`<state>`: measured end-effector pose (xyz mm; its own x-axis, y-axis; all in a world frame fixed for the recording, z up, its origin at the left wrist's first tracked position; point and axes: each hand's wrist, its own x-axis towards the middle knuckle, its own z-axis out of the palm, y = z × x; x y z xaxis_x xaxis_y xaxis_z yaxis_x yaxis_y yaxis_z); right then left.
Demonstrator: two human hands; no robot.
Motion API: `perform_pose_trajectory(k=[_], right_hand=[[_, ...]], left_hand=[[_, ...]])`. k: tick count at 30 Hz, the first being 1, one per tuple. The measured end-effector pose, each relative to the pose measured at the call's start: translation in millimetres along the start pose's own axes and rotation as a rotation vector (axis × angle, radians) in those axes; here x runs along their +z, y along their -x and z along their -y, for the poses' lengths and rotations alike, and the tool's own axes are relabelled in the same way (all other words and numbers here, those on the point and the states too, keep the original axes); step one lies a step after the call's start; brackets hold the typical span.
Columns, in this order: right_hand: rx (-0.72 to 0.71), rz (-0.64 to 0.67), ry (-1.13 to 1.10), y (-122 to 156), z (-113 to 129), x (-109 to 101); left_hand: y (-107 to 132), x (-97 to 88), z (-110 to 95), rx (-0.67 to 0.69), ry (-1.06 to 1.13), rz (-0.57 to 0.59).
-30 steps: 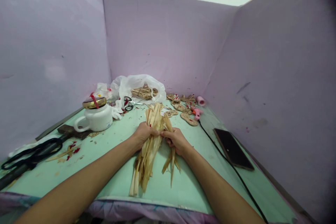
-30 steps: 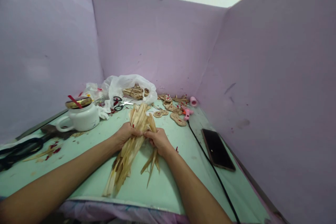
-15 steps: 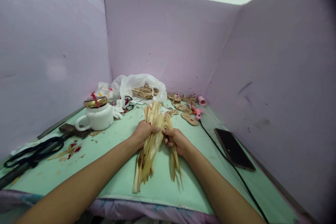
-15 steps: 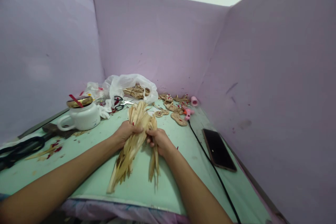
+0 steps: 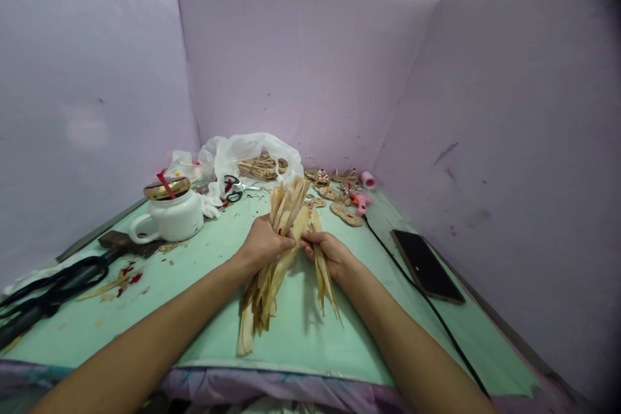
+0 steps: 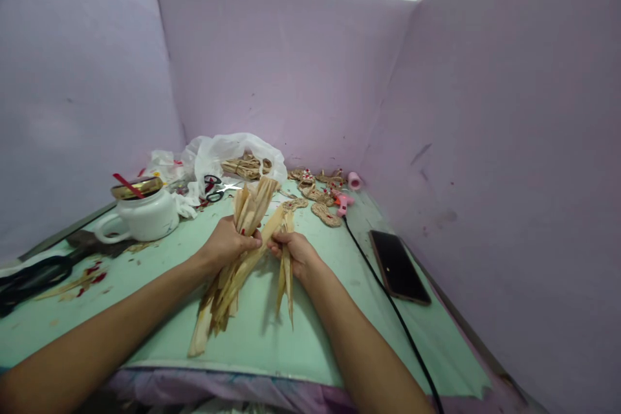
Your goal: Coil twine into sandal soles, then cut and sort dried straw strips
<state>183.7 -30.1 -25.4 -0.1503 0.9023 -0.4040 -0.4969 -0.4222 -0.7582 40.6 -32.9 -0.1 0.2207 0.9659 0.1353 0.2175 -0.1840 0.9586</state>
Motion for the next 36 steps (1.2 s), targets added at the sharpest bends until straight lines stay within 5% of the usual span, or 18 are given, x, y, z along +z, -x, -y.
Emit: perform_pose_trajectory(k=[4, 14, 24, 30, 36], right_hand=[[0.017, -0.065, -0.005, 2, 1, 3], [-0.071, -0.115, -0.005, 4, -4, 8], [-0.191, -0.13, 0.046, 4, -3, 5], [-0.226, -0.09, 0.107, 6, -6, 6], [-0.258, -0.09, 0.143, 4, -9, 5]], left_hand=[[0, 2.9, 4, 0.016, 0.047, 0.078], [-3, 6.0, 11, 0.07, 0.091, 0.003], [-4, 1.7, 8, -0.102, 0.128, -0.077], [-2, 3.2, 7, -0.002, 0.15, 0.066], [-4, 2.2, 9, 0.009, 0.113, 0.027]])
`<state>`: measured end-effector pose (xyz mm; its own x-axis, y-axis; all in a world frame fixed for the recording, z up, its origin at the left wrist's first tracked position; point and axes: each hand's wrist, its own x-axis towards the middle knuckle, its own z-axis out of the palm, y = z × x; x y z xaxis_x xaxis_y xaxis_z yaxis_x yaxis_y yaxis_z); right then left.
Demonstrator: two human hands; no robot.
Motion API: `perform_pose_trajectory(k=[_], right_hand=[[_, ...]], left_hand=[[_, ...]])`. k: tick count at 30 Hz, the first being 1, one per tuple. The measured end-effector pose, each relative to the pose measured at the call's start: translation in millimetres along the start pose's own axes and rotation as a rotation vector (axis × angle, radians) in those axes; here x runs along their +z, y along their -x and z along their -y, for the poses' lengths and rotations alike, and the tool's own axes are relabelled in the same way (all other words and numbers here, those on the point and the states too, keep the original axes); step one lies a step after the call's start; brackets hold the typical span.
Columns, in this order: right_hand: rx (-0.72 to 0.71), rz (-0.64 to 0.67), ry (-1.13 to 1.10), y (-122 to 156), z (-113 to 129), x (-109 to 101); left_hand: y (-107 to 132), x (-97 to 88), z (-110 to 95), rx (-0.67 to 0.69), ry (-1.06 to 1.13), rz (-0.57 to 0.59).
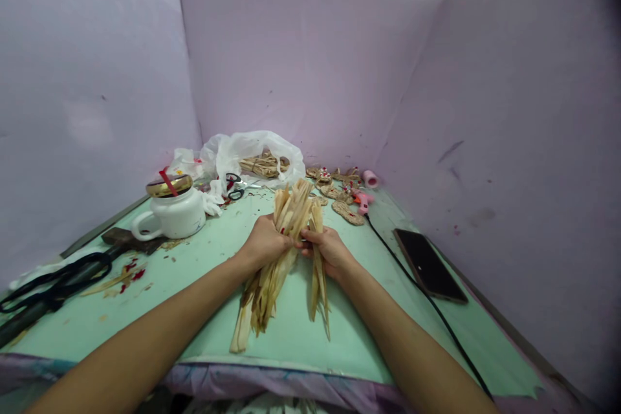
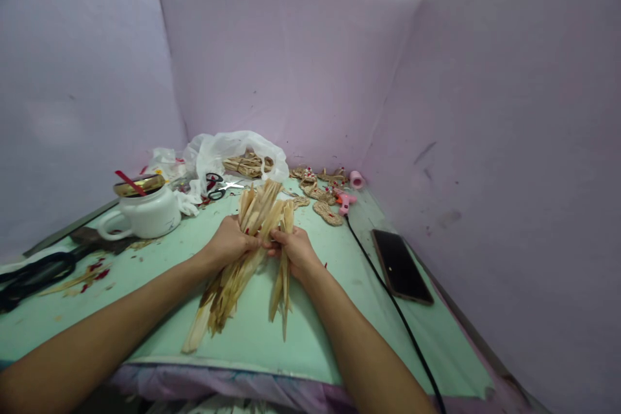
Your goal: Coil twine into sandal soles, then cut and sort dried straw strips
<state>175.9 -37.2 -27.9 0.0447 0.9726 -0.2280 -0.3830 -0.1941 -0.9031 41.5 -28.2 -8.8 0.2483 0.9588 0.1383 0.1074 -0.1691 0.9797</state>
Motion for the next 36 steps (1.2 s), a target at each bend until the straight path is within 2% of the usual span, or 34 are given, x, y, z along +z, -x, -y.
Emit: perform_pose_trajectory(k=[6, 7, 9, 12, 16, 21, 23, 27, 36], right_hand=[[-0.029, 0.009, 0.041, -2, 0, -5], [-0.028, 0.023, 0.056, -1, 0, -5], [-0.027, 0.058, 0.088, 1, -1, -3], [-0.029, 0.103, 0.13, 3, -2, 0], [-0.031, 0.105, 0.167, 4, -2, 1], [-0.023, 0.092, 0.209, 1, -5, 0], [-0.025, 0.089, 0.217, 1, -6, -1], [-0.032, 0.091, 0.225, 2, -5, -1], [-0.037, 0.1, 0.272, 2, -8, -1]], left_hand=[[-5, -7.1, 0, -0.07, -0.001, -0.144], [-5, -7.3, 0, -0.073, 0.038, -0.124], [-5, -6.0, 0, -0.09, 0.155, -0.011], [-6, -3.1, 1, -0.197, 0.344, 0.148], [-13, -6.5, 7, -0.361, 0.463, 0.151], [-19, -11.5, 14, -0.441, 0.541, 0.307], [-18, -9.8, 16, -0.411, 0.51, 0.272], [-15, -5.0, 17, -0.324, 0.424, 0.117], [-14, -1.6, 15, -0.292, 0.38, 0.012]])
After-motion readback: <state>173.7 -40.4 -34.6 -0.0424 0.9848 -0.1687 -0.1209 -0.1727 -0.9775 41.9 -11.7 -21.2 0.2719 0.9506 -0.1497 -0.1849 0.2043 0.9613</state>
